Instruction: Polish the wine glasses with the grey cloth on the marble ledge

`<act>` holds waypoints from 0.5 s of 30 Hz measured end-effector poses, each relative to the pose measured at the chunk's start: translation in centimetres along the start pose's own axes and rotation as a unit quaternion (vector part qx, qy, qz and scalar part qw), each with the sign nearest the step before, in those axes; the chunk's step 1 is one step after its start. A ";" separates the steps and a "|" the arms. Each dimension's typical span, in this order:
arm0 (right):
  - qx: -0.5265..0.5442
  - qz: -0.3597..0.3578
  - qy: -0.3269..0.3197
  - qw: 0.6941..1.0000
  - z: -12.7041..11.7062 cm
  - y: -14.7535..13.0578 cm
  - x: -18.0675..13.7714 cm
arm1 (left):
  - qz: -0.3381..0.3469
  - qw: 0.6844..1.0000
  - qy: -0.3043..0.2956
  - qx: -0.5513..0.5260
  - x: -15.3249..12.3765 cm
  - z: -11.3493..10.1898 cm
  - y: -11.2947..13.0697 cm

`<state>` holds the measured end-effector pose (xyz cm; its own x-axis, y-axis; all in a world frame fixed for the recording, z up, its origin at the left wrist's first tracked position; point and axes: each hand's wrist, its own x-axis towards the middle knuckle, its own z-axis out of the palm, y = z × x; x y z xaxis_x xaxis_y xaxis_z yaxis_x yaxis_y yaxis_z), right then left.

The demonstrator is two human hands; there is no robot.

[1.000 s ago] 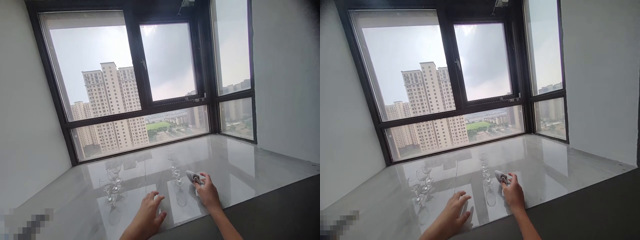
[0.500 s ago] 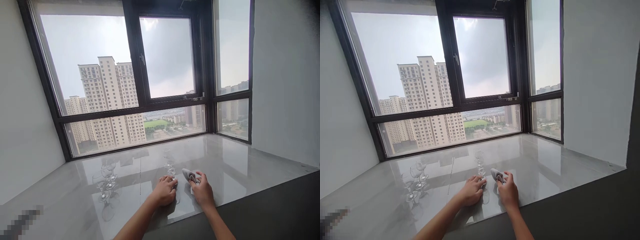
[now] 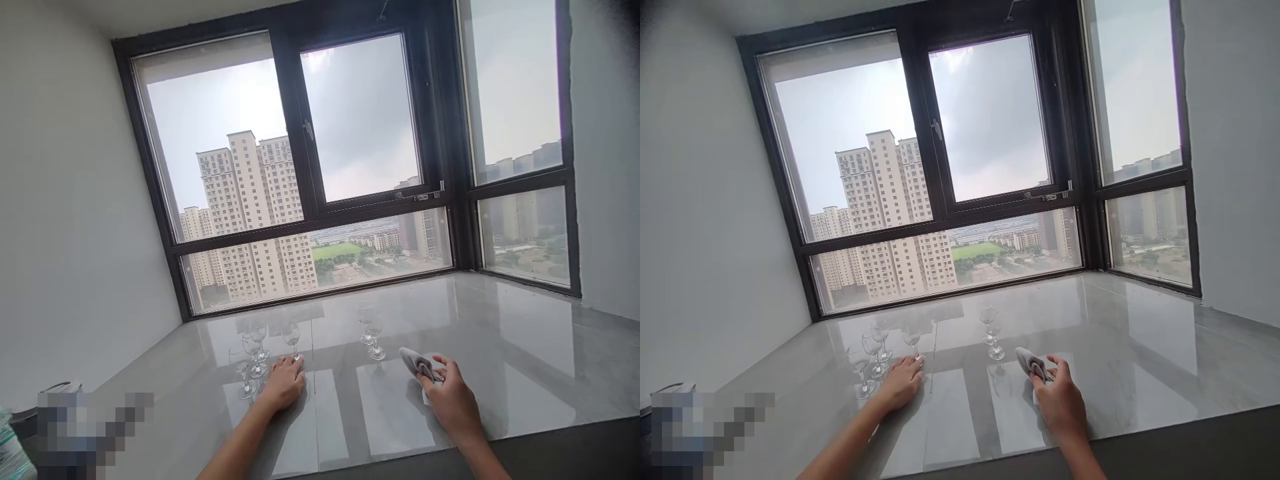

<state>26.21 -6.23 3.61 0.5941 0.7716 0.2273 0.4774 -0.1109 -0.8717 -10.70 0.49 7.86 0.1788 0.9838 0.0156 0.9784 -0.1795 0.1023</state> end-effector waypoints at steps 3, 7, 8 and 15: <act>0.000 0.008 -0.011 1.000 -0.2 -0.2 -0.1 | -0.042 0.999 -0.004 -0.001 1.5 0.0 -1.1; 0.004 0.009 -0.004 1.000 -0.1 -0.2 0.0 | -0.090 0.996 -0.009 -0.009 2.7 0.1 -1.2; 0.005 0.007 -0.001 1.000 -0.1 -0.2 0.0 | -0.099 0.995 -0.007 -0.011 2.8 0.3 -0.8; 0.012 -0.002 0.014 1.000 0.1 -0.3 -0.1 | -0.024 0.999 -0.003 -0.037 0.5 2.6 6.7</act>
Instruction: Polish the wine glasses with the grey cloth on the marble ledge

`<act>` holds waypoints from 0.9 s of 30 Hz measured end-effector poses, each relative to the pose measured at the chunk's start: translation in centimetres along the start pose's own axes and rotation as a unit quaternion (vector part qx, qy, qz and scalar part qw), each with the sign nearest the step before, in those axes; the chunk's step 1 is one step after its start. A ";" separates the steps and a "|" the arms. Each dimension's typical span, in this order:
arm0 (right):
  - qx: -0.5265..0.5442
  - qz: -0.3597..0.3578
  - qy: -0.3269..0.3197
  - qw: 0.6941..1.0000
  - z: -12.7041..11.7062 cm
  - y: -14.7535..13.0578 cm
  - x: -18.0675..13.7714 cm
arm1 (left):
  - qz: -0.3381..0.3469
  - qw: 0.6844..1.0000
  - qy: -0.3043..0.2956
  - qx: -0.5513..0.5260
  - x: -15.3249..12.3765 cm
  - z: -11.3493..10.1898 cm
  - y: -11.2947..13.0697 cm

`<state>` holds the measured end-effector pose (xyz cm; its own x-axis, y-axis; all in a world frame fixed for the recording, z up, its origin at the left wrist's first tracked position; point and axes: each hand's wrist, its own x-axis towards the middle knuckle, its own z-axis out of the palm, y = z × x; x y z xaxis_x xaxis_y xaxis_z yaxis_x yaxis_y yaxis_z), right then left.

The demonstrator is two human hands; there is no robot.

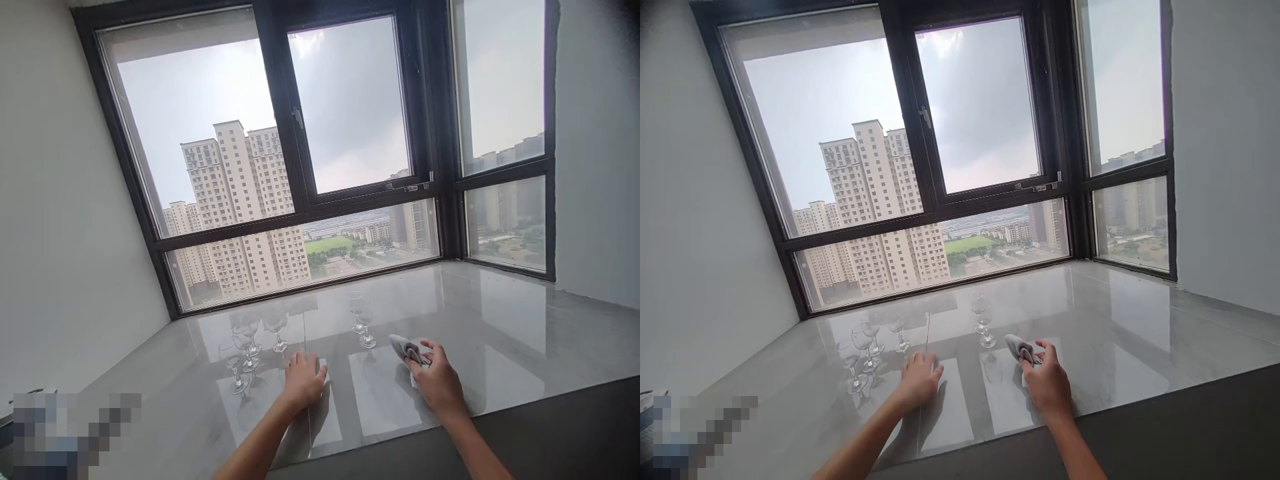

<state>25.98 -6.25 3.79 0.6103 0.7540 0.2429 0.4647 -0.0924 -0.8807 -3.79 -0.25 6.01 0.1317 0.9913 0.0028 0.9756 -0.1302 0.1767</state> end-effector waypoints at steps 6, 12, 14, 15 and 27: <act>0.006 -0.018 0.016 1.000 0.1 0.2 -0.1 | 0.192 0.978 -0.025 -0.072 0.3 1.1 8.3; 0.008 -0.011 0.006 1.000 -0.1 0.0 -0.2 | 0.189 0.978 -0.028 -0.079 3.8 1.8 12.2; 0.012 -0.010 -0.007 1.000 -0.2 -0.1 -0.2 | 0.204 0.976 -0.021 -0.069 3.8 1.8 12.2; 0.012 -0.009 -0.012 1.000 -0.3 -0.1 -0.3 | 0.211 0.975 -0.016 -0.064 3.5 1.7 11.9; 0.005 0.003 -0.026 1.000 -0.1 0.5 0.2 | 0.079 0.996 0.043 -0.008 -4.4 -0.8 -2.6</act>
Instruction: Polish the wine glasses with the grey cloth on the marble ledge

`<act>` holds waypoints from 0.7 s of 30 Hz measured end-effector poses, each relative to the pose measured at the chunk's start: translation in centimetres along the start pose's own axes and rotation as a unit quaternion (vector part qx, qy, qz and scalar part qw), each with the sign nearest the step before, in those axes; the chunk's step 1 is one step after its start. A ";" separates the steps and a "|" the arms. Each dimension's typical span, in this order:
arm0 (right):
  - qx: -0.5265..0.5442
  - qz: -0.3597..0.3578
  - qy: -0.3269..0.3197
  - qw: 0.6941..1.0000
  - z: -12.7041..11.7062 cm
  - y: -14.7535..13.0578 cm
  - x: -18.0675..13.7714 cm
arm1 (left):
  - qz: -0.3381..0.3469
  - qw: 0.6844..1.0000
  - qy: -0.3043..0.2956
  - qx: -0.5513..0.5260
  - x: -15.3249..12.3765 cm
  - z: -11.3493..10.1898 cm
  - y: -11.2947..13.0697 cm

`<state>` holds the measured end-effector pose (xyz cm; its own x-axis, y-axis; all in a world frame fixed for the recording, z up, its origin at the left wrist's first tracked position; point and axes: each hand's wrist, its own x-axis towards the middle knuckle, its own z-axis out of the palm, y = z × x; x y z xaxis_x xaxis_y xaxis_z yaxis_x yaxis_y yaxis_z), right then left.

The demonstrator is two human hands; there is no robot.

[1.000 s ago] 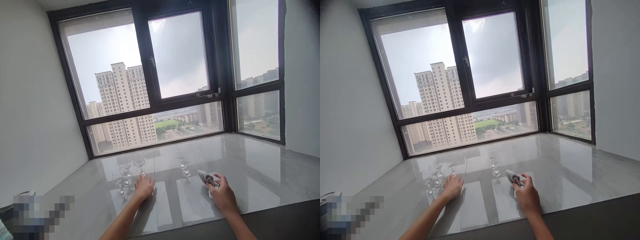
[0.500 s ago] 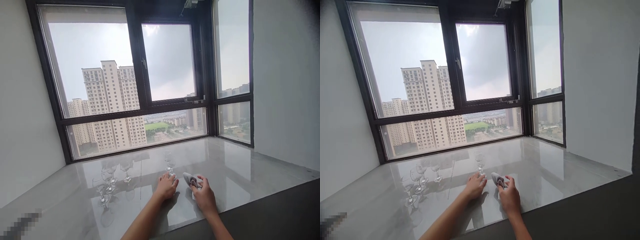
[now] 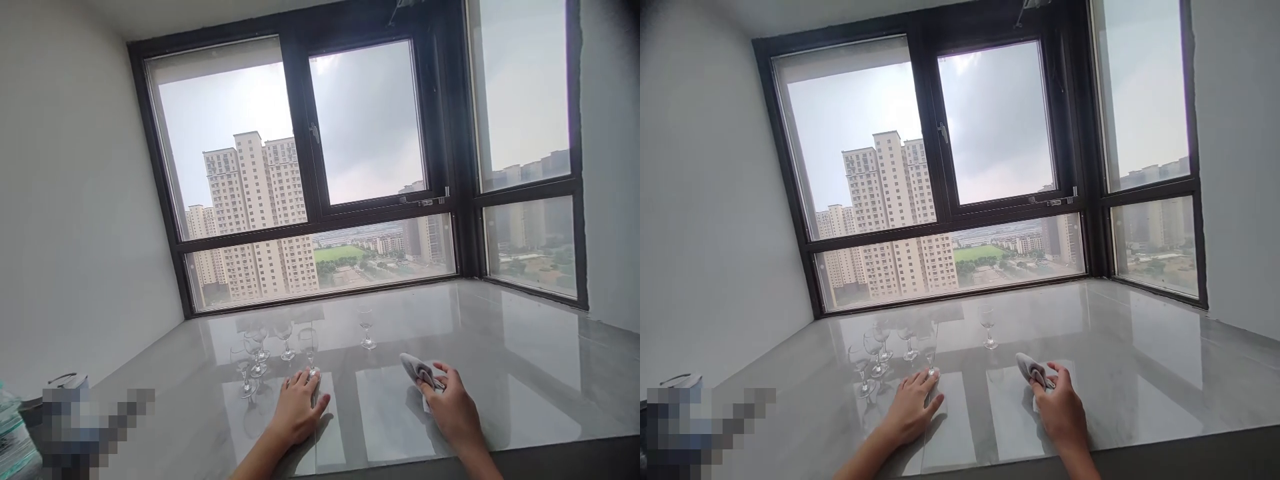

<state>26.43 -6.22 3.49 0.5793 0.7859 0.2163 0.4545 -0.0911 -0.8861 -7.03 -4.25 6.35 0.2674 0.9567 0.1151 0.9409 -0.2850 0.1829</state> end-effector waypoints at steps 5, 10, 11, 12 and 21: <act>0.003 0.008 -0.001 1.000 0.2 -0.1 0.1 | -0.077 0.996 0.003 0.035 -0.4 -1.8 -4.9; 0.010 -0.002 0.007 1.000 0.4 0.0 0.3 | -0.115 0.992 -0.010 0.041 0.3 -2.2 -6.7; 0.009 -0.005 0.009 1.000 0.4 0.1 0.3 | -0.116 0.992 -0.016 0.042 0.4 -2.1 -6.8; 0.008 -0.007 0.011 1.000 0.5 0.2 0.4 | -0.115 0.992 -0.022 0.043 0.4 -2.0 -6.8; 0.005 -0.009 0.003 1.000 0.2 -0.2 -0.2 | -0.110 0.989 0.026 0.090 -0.9 -0.1 0.6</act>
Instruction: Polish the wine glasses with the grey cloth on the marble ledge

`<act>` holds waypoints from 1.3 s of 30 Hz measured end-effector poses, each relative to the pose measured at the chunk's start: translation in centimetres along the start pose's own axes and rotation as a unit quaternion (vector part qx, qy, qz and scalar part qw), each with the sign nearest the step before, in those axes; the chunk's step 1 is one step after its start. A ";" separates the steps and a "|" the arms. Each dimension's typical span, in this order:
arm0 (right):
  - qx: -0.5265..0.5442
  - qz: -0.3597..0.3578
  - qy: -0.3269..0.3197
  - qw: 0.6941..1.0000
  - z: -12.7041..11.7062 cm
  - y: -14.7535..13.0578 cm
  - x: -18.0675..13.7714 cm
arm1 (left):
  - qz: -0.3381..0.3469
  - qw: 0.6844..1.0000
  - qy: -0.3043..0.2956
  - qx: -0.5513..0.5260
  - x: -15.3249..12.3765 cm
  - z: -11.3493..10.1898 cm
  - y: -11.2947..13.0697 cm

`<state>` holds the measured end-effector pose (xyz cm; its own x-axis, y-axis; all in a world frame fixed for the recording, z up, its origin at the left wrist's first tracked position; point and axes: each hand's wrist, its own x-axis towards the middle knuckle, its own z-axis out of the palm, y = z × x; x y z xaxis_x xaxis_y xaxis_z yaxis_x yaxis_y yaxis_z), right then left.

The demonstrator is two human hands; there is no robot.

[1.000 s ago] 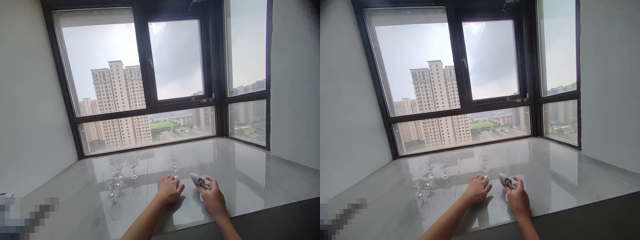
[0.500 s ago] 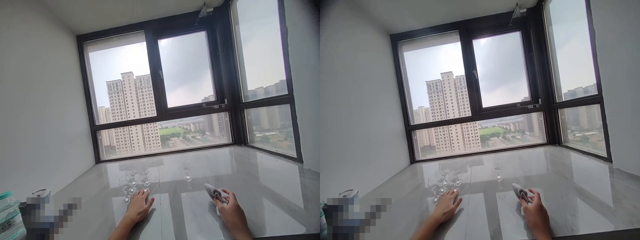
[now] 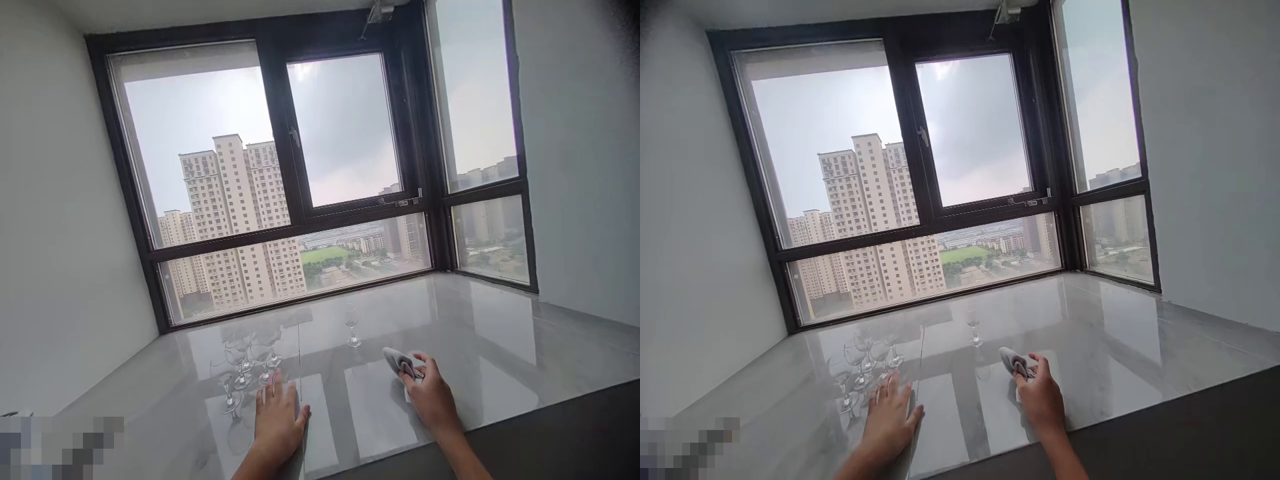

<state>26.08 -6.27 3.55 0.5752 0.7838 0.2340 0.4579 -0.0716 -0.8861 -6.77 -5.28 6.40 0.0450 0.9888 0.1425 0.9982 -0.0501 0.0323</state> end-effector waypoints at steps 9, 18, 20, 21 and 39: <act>0.028 -0.016 0.035 0.999 0.0 0.0 -0.1 | 0.190 0.972 -0.068 -0.117 8.8 2.0 12.8; 0.033 -0.023 0.045 0.998 0.1 0.1 -0.1 | 0.227 0.965 -0.046 -0.122 13.2 1.6 14.9; 0.041 -0.023 0.040 0.998 0.1 0.2 -0.1 | 0.240 0.963 -0.030 -0.123 11.8 1.4 13.3; 0.043 -0.021 0.036 0.998 0.1 0.3 -0.1 | 0.245 0.961 -0.015 -0.125 10.9 1.3 12.3; 0.011 0.025 -0.007 1.000 -0.4 0.1 0.4 | 0.220 0.941 0.203 -0.156 -0.4 0.8 -5.3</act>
<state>26.62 -6.20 3.66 0.5876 0.7880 0.1838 0.4143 -0.0978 -0.9049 -12.02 -5.27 5.36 0.3688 0.7309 0.5742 0.8238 -0.5431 0.1621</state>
